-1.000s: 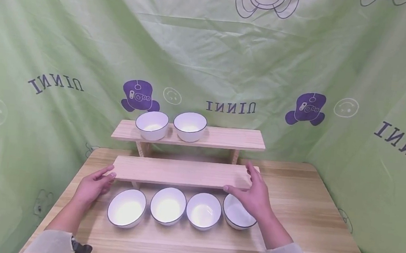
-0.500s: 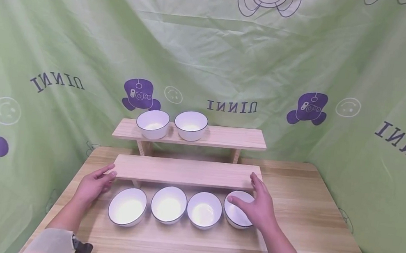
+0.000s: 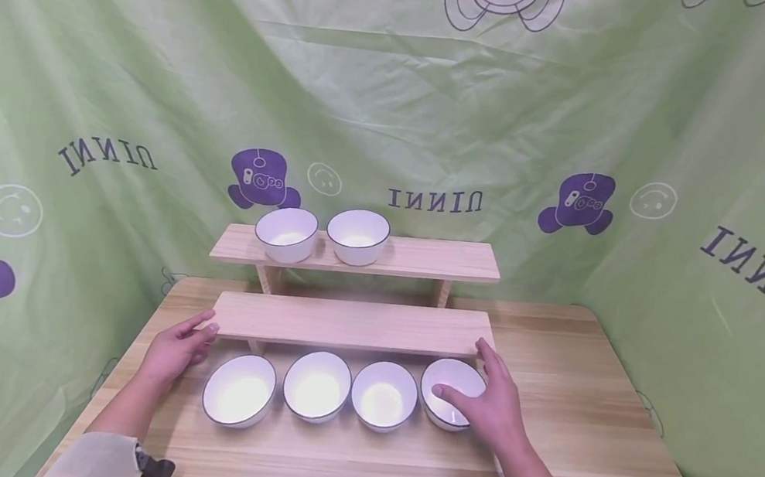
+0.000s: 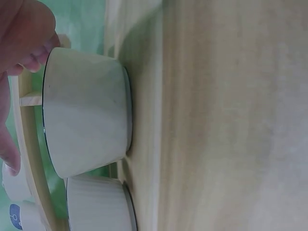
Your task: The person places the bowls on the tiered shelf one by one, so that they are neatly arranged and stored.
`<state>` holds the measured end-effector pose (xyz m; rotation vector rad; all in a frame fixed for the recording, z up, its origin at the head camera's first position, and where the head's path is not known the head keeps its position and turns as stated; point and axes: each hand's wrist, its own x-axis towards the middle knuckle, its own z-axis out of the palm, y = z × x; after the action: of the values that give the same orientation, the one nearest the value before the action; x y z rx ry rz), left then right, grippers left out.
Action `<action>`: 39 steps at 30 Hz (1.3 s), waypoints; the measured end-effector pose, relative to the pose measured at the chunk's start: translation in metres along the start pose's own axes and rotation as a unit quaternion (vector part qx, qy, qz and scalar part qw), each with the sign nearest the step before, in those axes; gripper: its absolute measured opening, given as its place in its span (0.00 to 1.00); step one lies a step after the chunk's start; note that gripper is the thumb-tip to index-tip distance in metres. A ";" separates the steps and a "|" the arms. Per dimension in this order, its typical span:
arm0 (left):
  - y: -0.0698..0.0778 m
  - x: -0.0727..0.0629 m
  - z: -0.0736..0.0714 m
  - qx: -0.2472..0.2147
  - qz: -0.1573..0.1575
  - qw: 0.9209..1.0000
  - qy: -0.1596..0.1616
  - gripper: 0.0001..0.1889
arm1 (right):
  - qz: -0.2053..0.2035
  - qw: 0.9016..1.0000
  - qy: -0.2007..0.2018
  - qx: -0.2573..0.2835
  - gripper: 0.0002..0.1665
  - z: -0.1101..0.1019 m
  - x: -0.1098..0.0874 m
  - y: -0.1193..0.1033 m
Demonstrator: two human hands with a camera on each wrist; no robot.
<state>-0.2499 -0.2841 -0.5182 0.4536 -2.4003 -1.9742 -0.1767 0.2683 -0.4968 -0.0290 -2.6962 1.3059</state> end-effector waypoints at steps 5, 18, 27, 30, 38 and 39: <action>0.009 -0.004 0.000 -0.014 -0.007 1.000 -0.010 0.32 | 0.002 1.000 0.006 0.003 0.70 0.001 -0.005 0.004; 0.009 -0.004 0.000 -0.016 -0.015 1.000 -0.008 0.32 | 0.009 1.000 0.004 -0.029 0.71 0.008 -0.013 0.014; 0.000 0.001 -0.001 -0.006 -0.011 1.000 -0.001 0.33 | 0.010 0.999 -0.018 -0.035 0.76 0.014 -0.018 0.016; 0.000 0.002 -0.001 -0.004 -0.013 1.000 -0.002 0.33 | 0.010 0.999 -0.022 -0.037 0.79 0.014 -0.018 0.018; -0.002 0.004 -0.002 -0.013 -0.016 1.000 -0.007 0.33 | 0.004 0.998 -0.037 -0.054 0.82 0.014 -0.019 0.018; -0.002 0.004 -0.002 -0.012 -0.015 1.000 -0.007 0.34 | 0.003 0.998 -0.040 -0.057 0.82 0.014 -0.019 0.018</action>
<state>-0.2530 -0.2870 -0.5199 0.4800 -2.3898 -2.0225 -0.1602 0.2675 -0.5220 0.0035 -2.8366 1.1766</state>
